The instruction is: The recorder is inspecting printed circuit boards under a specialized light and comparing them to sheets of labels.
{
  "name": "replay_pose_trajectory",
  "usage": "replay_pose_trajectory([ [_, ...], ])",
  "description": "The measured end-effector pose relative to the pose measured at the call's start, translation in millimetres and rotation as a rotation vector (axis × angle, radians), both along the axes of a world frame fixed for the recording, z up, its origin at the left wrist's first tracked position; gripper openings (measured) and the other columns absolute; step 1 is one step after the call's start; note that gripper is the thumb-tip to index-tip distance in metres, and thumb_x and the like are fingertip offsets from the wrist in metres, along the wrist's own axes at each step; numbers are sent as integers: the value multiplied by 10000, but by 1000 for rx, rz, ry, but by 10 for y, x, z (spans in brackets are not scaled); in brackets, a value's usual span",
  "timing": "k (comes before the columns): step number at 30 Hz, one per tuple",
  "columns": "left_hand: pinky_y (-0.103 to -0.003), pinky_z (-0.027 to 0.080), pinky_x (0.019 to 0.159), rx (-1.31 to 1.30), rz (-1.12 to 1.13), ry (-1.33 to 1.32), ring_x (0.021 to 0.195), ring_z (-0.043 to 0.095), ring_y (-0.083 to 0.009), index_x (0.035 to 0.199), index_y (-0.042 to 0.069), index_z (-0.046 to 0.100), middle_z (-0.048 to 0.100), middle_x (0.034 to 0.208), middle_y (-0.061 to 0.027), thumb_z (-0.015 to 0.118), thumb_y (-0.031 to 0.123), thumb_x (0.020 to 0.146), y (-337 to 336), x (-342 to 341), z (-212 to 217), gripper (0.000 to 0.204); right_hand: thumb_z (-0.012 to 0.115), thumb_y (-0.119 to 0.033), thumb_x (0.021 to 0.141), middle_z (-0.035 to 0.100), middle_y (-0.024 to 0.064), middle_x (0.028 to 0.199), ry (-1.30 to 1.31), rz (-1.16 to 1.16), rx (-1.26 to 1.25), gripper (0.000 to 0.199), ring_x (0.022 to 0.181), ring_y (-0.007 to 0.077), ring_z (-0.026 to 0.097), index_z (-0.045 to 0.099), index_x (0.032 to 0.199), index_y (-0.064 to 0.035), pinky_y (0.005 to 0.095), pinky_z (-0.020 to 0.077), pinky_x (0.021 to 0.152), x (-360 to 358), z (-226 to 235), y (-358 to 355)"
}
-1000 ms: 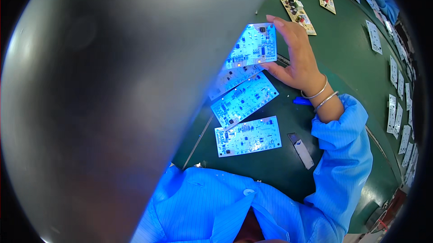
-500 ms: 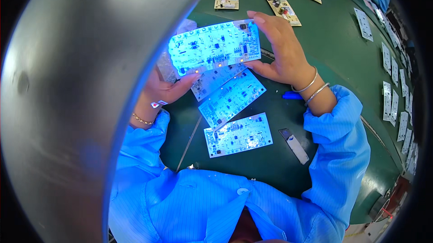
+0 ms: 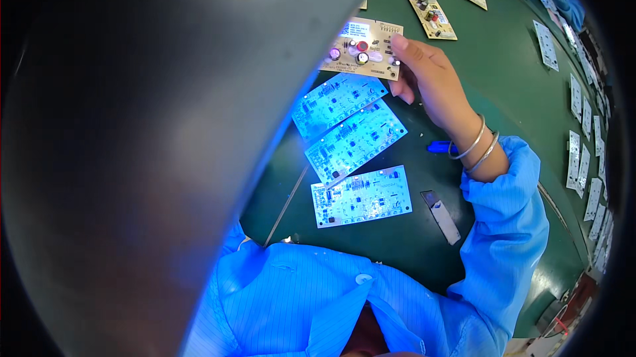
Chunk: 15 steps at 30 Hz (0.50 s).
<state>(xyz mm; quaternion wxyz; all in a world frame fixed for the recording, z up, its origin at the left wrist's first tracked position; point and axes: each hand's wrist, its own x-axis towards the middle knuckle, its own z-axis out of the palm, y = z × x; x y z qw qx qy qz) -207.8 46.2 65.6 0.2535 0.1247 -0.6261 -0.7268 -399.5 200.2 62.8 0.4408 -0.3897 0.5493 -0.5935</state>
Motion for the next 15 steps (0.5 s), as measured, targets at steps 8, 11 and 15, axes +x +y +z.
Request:
replay_pose_trajectory([
  [8,-248,411,616,40,-45,28,704,492,-124,1144,-24,403,549,874,-87,549,213,819,-14,-57,-51,428,396,-415,882,508,25,531,-27,-21,-4,459,397,54,405,534,677,-29,182,316,393,-61,-137,-22],
  [11,-251,416,618,25,-41,19,710,496,-126,1141,-17,405,549,878,-89,550,209,817,-14,-23,-26,421,409,-390,883,482,12,518,-16,-63,-7,424,399,56,409,530,699,-28,185,307,388,-60,-170,-36],
  [15,-263,437,616,17,-28,-7,711,513,-136,1136,-17,405,556,870,-95,547,208,818,25,-46,-16,414,434,-338,879,474,11,550,-115,-43,-22,351,399,56,399,520,732,-31,182,294,382,-78,-105,-5],
])
